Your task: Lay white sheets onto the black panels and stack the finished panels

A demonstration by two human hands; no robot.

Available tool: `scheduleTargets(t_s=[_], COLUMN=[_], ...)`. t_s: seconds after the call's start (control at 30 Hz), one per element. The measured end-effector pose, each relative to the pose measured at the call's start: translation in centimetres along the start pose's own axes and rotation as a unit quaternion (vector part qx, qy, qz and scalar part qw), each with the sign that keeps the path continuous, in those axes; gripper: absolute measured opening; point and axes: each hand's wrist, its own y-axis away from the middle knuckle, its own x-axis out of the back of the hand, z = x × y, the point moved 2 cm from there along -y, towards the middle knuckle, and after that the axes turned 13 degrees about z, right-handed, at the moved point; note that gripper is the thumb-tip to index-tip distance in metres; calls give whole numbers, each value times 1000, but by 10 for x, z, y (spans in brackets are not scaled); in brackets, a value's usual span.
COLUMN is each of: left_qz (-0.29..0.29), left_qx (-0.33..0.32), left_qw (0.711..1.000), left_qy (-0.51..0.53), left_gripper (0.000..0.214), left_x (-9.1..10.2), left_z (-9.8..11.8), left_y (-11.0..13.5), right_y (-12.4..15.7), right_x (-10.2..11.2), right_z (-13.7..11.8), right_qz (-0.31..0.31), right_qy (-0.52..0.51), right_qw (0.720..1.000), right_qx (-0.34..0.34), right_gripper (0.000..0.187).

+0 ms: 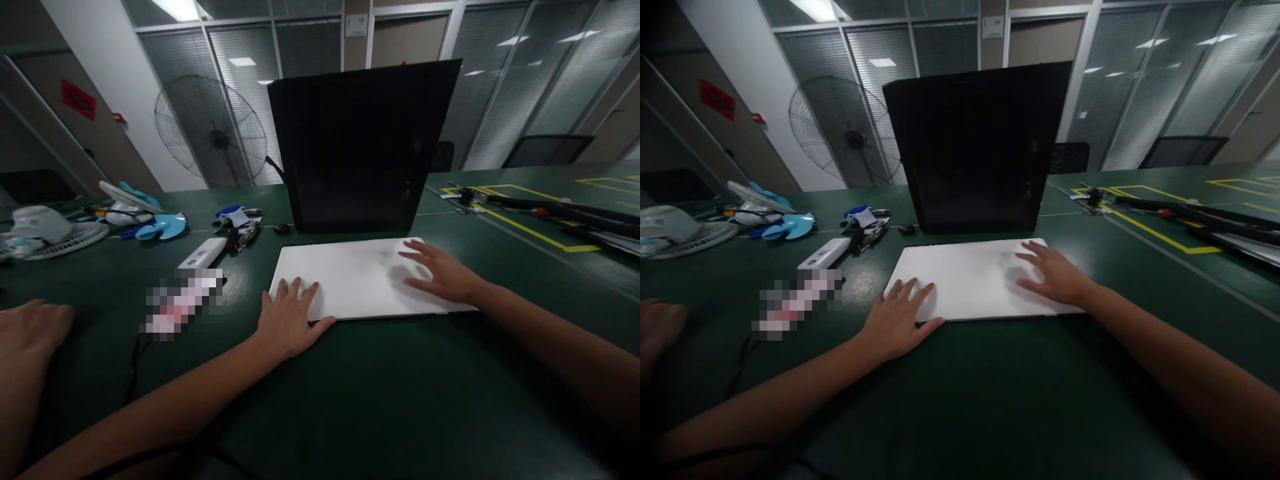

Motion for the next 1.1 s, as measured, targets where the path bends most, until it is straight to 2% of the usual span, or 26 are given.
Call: scheduleTargets(t_s=[0.07, 0.1, 0.23, 0.33, 0.47, 0.53, 0.77, 0.93, 1.1], left_qz=[-19, -23, -36, -52, -61, -67, -51, -34, 40], left_qx=[8, 10, 17, 23, 24, 18, -6, -14, -39], left_qw=[1000, 1000, 999, 998, 998, 998, 999, 999, 997], left_qy=[-7, -12, -17, -11, -3, 2, 10, 10, -58], left_gripper=[90, 91, 94, 95, 96, 97, 95, 98, 102], left_x=[3, 4, 6, 5, 8, 10, 17, 14, 12], left_z=[2, 3, 5, 4, 3, 2, -5, -9, -5], left_y=[0, 0, -1, -1, -2, -3, -6, -3, 3], right_y=[2, 3, 5, 8, 11, 12, 16, 24, 24], right_x=[-1, -2, -5, -6, -6, -5, 10, 12, 16], right_z=[-23, -33, -56, -66, -77, -82, -101, -107, -110], right_qz=[-57, -81, -112, -117, -63, -29, 83, 160, 188], right_qy=[-71, -96, -131, -139, -115, -85, -13, 19, 39], right_qw=[992, 986, 978, 970, 972, 967, 920, 866, 841], right_qx=[87, 107, 120, 160, 196, 237, 383, 474, 506], right_gripper=[82, 85, 87, 87, 67, 58, 31, 32, 28])
